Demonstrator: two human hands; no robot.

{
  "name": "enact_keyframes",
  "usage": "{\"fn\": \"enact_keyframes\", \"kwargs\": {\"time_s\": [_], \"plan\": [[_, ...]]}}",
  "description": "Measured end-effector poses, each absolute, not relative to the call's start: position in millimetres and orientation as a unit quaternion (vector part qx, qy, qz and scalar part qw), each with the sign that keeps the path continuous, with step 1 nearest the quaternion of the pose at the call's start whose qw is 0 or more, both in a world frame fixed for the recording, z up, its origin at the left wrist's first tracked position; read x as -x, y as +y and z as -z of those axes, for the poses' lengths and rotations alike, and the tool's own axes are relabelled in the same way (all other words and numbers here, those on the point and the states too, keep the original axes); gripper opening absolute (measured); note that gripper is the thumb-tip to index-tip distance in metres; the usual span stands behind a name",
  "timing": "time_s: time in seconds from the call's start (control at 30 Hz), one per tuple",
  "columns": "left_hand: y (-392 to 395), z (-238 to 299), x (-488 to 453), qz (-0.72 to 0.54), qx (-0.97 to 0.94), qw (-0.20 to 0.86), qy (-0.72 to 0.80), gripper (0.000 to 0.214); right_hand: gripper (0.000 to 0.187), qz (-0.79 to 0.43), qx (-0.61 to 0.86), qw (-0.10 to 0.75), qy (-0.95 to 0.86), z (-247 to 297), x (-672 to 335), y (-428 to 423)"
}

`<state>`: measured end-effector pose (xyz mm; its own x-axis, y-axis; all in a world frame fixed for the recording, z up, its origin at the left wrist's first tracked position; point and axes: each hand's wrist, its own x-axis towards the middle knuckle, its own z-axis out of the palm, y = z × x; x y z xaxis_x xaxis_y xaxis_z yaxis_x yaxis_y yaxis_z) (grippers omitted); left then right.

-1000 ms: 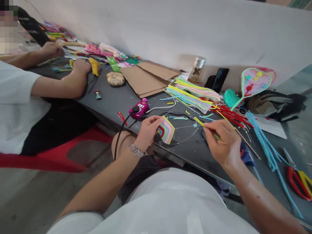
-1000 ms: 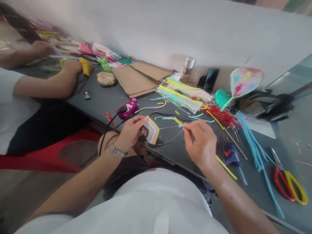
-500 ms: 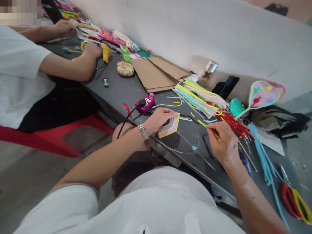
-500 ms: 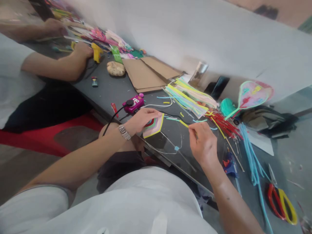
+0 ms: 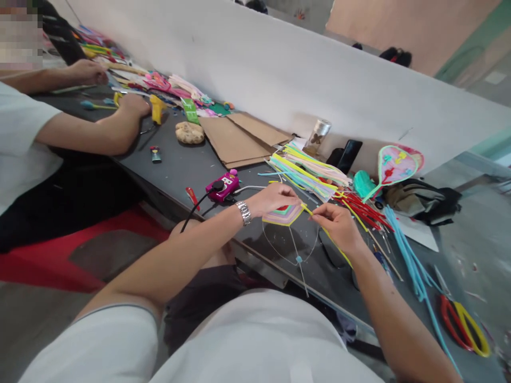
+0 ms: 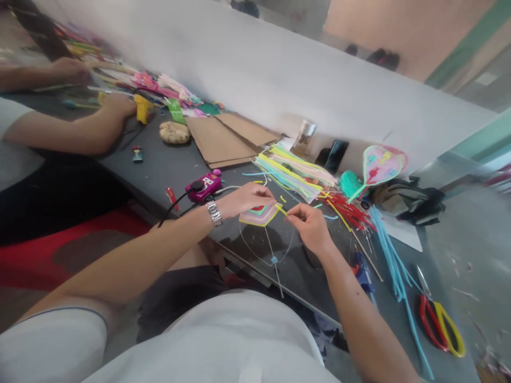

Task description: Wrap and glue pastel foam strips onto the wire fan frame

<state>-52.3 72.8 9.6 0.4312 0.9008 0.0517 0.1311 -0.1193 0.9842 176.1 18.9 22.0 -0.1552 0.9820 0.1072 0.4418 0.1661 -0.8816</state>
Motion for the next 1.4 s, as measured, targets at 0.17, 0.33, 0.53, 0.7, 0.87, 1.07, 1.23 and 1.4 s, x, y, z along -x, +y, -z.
{"fn": "enact_keyframes", "kwargs": {"time_s": [0.17,0.33,0.53,0.7,0.87,1.07,1.23,1.4], "plan": [[53,17,75,-0.388,-0.489,0.67,0.403,0.047,0.02,-0.385,0.528,0.431,-0.622,-15,-186,10],[23,37,85,-0.389,-0.353,0.755,0.393,0.047,0.022,-0.376,0.524,0.49,-0.586,-16,-189,4],[-9,46,54,-0.442,-0.241,0.773,0.387,0.04,0.025,-0.443,0.463,0.599,-0.48,-27,-178,-1],[2,39,12,-0.491,-0.2,0.762,0.371,0.034,0.027,-0.467,0.43,0.631,-0.447,-41,-173,-11],[19,29,-29,-0.443,-0.191,0.813,0.326,0.029,0.021,-0.506,0.385,0.635,-0.44,-54,-176,-27],[8,18,-38,-0.378,-0.144,0.88,0.248,0.026,0.021,-0.495,0.406,0.639,-0.426,-56,-196,-36],[3,9,-14,-0.48,-0.12,0.818,0.292,0.017,0.025,-0.452,0.449,0.631,-0.441,-41,-209,-35],[5,11,4,-0.545,-0.163,0.774,0.279,0.005,0.02,-0.312,0.546,0.576,-0.523,-16,-213,-27]]}}
